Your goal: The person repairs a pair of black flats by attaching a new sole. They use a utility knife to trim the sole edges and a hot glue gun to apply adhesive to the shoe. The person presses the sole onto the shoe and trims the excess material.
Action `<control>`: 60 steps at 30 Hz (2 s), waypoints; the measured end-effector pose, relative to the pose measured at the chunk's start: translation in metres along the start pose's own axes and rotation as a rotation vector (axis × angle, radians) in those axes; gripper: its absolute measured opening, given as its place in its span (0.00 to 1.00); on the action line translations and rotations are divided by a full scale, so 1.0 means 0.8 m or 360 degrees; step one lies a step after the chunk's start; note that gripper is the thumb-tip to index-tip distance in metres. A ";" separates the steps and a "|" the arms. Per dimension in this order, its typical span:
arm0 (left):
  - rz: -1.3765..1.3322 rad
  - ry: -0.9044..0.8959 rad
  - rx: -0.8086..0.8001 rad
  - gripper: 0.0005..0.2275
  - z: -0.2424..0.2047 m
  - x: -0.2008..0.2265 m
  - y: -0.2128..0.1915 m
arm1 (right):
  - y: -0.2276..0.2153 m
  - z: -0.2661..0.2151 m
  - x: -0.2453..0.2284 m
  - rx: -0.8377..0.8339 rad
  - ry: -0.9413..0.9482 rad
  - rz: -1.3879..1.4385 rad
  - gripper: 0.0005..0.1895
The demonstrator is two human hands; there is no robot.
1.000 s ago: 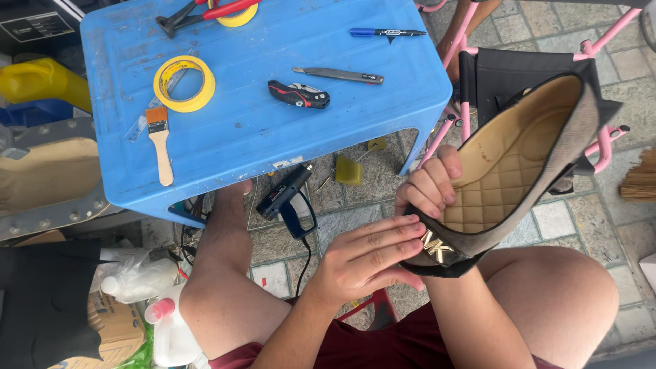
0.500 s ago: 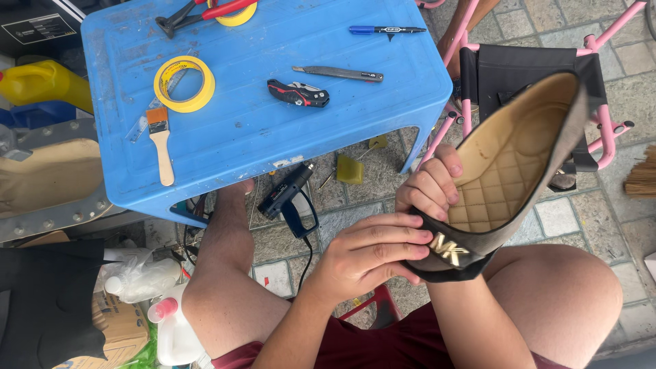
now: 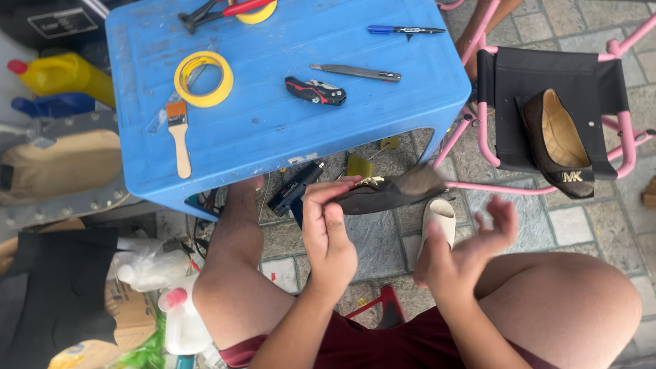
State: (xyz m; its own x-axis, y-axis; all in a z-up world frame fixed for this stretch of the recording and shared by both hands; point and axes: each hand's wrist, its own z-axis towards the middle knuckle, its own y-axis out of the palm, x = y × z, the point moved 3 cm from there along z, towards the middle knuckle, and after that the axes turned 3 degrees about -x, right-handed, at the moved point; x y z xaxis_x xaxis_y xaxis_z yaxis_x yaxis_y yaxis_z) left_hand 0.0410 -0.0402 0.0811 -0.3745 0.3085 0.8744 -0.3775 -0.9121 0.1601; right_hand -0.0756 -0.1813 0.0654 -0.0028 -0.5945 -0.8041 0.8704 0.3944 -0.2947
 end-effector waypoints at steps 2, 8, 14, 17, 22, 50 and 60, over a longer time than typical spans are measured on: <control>0.0247 -0.0134 -0.0072 0.11 -0.005 -0.007 -0.001 | -0.002 0.004 -0.008 -0.0488 -0.0326 0.0087 0.39; 0.0017 -0.0536 -0.0477 0.09 -0.023 -0.030 -0.009 | 0.039 -0.009 0.048 -0.1135 0.0403 0.0709 0.22; -0.0270 -0.1031 -0.0418 0.08 -0.059 -0.073 -0.017 | 0.028 -0.060 0.077 -0.0968 0.0627 0.1322 0.19; -0.0467 -0.0881 -0.0544 0.08 -0.052 -0.070 -0.016 | 0.027 -0.047 0.079 -0.0966 0.0483 0.1253 0.18; -0.0300 -0.0784 -0.0631 0.12 -0.050 -0.053 -0.013 | 0.024 -0.042 0.078 -0.0869 0.0495 0.1209 0.17; 0.0271 -0.0508 -0.0553 0.17 -0.040 -0.001 0.010 | 0.047 -0.038 0.079 -0.0281 0.0774 0.1324 0.20; 0.0380 -0.0413 -0.0535 0.19 -0.039 0.008 0.010 | 0.065 -0.017 0.060 -0.0318 0.0899 0.1163 0.30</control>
State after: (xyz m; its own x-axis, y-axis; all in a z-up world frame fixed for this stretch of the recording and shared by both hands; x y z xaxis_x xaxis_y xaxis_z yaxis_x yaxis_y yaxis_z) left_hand 0.0094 -0.0372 0.0738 -0.2768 -0.0154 0.9608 -0.5753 -0.7982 -0.1785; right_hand -0.0372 -0.1799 0.0042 0.2262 0.2542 -0.9403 0.6505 0.6791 0.3401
